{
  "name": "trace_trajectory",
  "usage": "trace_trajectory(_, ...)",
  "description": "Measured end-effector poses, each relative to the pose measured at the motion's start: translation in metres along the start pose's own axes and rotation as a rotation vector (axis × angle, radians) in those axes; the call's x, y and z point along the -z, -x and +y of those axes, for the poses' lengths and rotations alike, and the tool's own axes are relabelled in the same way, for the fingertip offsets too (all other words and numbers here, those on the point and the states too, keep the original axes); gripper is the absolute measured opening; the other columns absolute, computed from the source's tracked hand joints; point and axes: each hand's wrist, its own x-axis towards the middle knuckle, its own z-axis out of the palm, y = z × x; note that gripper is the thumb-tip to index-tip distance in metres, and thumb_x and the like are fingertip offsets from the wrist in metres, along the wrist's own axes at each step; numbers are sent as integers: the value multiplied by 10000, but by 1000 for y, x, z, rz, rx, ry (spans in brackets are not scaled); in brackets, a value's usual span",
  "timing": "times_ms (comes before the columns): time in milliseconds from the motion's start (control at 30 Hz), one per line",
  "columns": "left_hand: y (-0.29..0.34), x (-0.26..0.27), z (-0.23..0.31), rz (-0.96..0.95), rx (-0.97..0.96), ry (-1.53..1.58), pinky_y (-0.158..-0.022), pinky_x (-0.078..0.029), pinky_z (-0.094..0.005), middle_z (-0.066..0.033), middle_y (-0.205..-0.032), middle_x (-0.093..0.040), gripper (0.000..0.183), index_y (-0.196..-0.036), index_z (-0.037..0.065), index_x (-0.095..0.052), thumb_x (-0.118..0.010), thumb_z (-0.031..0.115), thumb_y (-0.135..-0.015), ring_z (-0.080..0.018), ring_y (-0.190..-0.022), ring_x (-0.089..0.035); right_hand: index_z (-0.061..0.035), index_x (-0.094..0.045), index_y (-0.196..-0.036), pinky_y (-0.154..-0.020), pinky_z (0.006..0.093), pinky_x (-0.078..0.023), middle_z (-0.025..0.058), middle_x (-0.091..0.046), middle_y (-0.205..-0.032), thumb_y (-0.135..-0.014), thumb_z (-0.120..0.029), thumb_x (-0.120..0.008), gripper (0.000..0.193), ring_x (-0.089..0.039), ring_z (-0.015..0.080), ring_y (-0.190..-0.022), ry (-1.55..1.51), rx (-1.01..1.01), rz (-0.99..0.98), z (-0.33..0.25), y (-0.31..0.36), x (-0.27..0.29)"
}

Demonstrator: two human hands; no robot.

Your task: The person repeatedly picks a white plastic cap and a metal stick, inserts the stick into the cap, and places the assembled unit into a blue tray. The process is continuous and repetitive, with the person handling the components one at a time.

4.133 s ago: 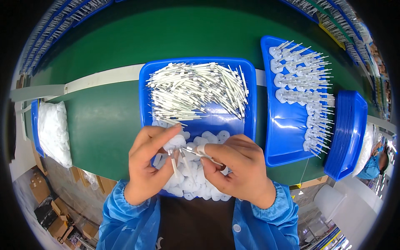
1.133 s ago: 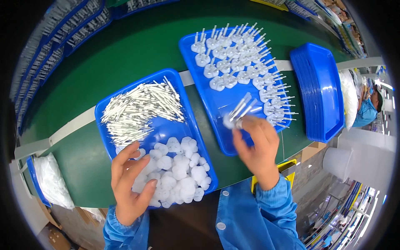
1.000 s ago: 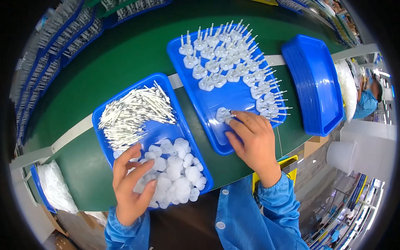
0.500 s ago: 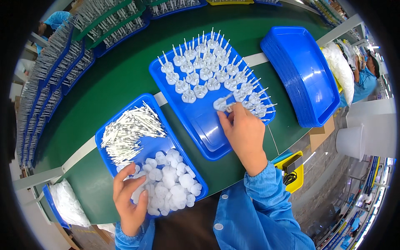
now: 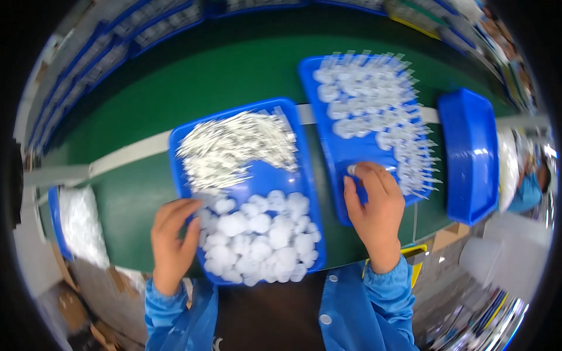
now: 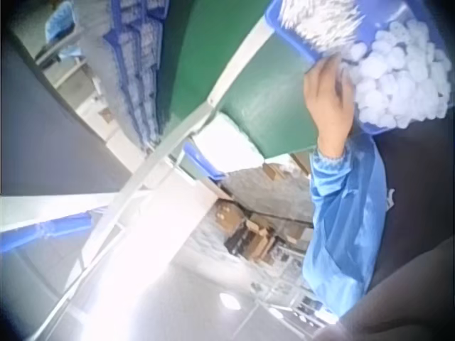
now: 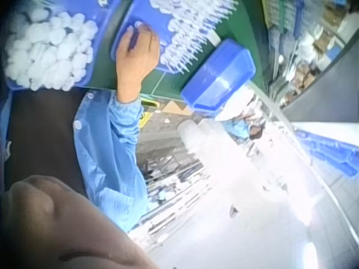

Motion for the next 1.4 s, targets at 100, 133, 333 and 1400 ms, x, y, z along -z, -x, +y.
trace_trajectory(100,6,-11,-8,-4,-165,-102,-943,-564,-442,-91,-1197,-766,318,-1164,60,-827,-808,1,-852,-340,-1066,-687,-84,-777,-1037,-773,404,-588,79,-778,-1053,-846,-85,-850,204,-750,268,-886,-75,427,-135,-51,-17,-22)
trace_trajectory(133,6,-11,-9,-2,-163,-100,-939,-564,-438,-87,-1192,-767,314,-1160,62,-827,-807,0,-853,-335,-1068,-686,-94,-769,-1013,-756,394,-572,59,-765,-1018,-835,-98,-842,192,-737,247,-859,-81,517,-183,-71,-25,-31)
trace_trajectory(333,6,-9,-13,56,-153,-108,-922,-514,-424,-37,-1137,-769,312,-1167,108,-832,-863,125,-857,-278,-1045,-681,-131,-656,-861,-740,349,-504,1,-607,-832,-796,-161,-715,93,-667,176,-777,140,881,-281,-124,-51,-96)
trace_trajectory(1400,-17,-26,-12,109,186,923,-846,-612,-254,-74,-1193,-640,377,-1328,9,-757,-746,-105,-969,-126,-1046,-671,-91,-724,-989,-907,426,-508,66,-736,-943,-799,-65,-778,200,-713,282,-897,106,522,-378,-92,-57,-64)
